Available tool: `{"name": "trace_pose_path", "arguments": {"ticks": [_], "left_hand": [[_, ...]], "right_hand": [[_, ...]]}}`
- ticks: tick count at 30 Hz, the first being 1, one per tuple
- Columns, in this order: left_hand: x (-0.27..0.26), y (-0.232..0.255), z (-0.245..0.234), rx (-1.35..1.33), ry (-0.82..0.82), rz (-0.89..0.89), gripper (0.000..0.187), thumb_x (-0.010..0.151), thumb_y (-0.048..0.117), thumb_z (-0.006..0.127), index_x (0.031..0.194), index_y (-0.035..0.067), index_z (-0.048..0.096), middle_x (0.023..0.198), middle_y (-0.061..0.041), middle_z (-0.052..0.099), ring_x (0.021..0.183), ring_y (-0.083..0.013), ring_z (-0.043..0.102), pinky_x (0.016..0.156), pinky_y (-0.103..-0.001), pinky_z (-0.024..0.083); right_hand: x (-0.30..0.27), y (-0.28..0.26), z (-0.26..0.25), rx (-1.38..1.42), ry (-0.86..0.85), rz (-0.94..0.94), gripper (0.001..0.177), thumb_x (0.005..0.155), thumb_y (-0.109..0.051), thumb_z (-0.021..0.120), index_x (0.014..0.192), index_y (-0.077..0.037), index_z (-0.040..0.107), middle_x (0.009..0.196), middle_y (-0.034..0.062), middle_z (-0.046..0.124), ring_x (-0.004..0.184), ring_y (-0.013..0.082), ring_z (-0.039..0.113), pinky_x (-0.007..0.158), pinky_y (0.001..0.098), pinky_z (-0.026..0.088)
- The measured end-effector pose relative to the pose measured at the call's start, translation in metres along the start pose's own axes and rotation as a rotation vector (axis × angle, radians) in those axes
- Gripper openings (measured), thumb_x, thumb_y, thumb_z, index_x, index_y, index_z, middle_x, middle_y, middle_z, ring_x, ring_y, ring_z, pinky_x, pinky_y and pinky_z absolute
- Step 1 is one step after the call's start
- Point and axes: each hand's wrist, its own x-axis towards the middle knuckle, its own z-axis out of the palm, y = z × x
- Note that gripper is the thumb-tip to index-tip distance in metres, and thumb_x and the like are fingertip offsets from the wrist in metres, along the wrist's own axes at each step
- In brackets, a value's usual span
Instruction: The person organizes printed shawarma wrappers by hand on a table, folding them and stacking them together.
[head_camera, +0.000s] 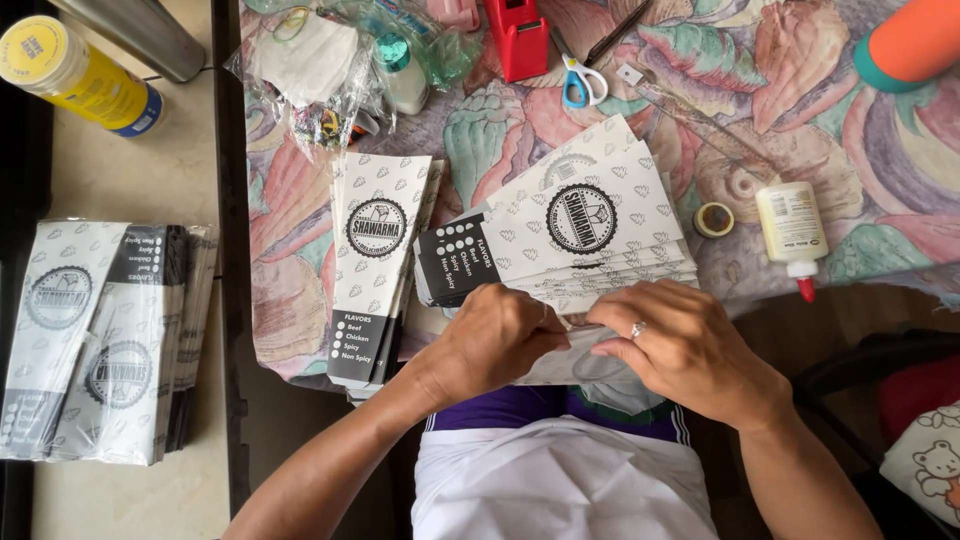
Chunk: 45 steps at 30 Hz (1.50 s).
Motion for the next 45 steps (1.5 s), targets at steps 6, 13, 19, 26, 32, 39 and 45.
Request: {"name": "trace_pose_path", "arguments": {"ticks": [6,13,19,26,32,39,45], "left_hand": [[0.004,0.006,-0.008,-0.146,0.064,-0.079,0.010,0.079,0.012,0.084,0.085,0.006,0.079,0.070,-0.010,0.077,0.065,-0.0250,0.078,0.056,-0.032,0.060],[0.005,0.019,-0.025,-0.239,-0.006,-0.124,0.010,0.080,0.011,0.083,0.083,0.002,0.078,0.068,-0.013,0.077,0.063,-0.0300,0.077,0.056,-0.033,0.059],[0.017,-0.001,-0.031,-0.131,-0.090,-0.178,0.023,0.085,0.031,0.082,0.075,0.011,0.080,0.055,0.000,0.069,0.057,0.0011,0.046,0.057,-0.028,0.045],[0.040,-0.001,-0.073,0.356,0.137,-0.035,0.010,0.087,0.028,0.081,0.081,0.019,0.081,0.063,-0.001,0.075,0.056,-0.0206,0.070,0.052,-0.039,0.052],[0.059,-0.019,-0.115,0.373,0.349,0.082,0.008,0.091,0.010,0.081,0.083,0.010,0.081,0.073,-0.004,0.079,0.053,-0.0175,0.072,0.046,-0.031,0.055],[0.051,-0.078,-0.076,0.464,0.481,0.091,0.007,0.095,0.014,0.075,0.089,0.011,0.073,0.074,-0.005,0.071,0.061,-0.0254,0.066,0.043,-0.039,0.044],[0.054,-0.088,-0.067,0.439,0.515,-0.056,0.009,0.100,0.018,0.064,0.094,0.013,0.068,0.064,-0.006,0.064,0.049,-0.0271,0.059,0.041,-0.040,0.038]], "right_hand": [[-0.011,0.007,0.004,-0.081,0.074,-0.060,0.021,0.079,-0.010,0.081,0.099,-0.011,0.072,0.103,0.0055,0.068,0.088,0.0283,0.069,0.074,0.0438,0.057],[-0.008,0.000,0.011,-0.068,0.093,-0.072,0.013,0.081,-0.004,0.079,0.082,-0.007,0.066,0.091,0.0058,0.068,0.085,0.0270,0.070,0.073,0.0422,0.057],[-0.016,-0.031,0.013,-0.312,0.169,-0.162,0.012,0.090,-0.001,0.076,0.089,0.008,0.067,0.124,0.0130,0.064,0.117,0.0315,0.053,0.094,0.0465,0.054],[-0.021,-0.077,-0.007,-0.261,0.051,-0.298,0.017,0.097,0.003,0.054,0.082,0.007,0.061,0.102,0.0277,0.067,0.083,0.0380,0.066,0.063,0.0444,0.056],[-0.083,-0.078,0.012,-0.084,-0.046,-0.343,0.017,0.100,-0.007,0.058,0.087,0.000,0.066,0.096,0.0165,0.072,0.075,0.0241,0.070,0.060,0.0360,0.058],[-0.092,-0.064,-0.042,-0.320,-0.073,-0.315,0.007,0.094,-0.018,0.065,0.099,-0.018,0.070,0.100,0.0045,0.078,0.084,0.0167,0.077,0.071,0.0345,0.063],[-0.023,-0.049,-0.085,0.052,-0.208,-0.156,0.068,0.102,-0.056,0.036,0.116,0.005,0.062,0.106,0.0199,0.072,0.093,0.0343,0.074,0.074,0.0498,0.056]]}}
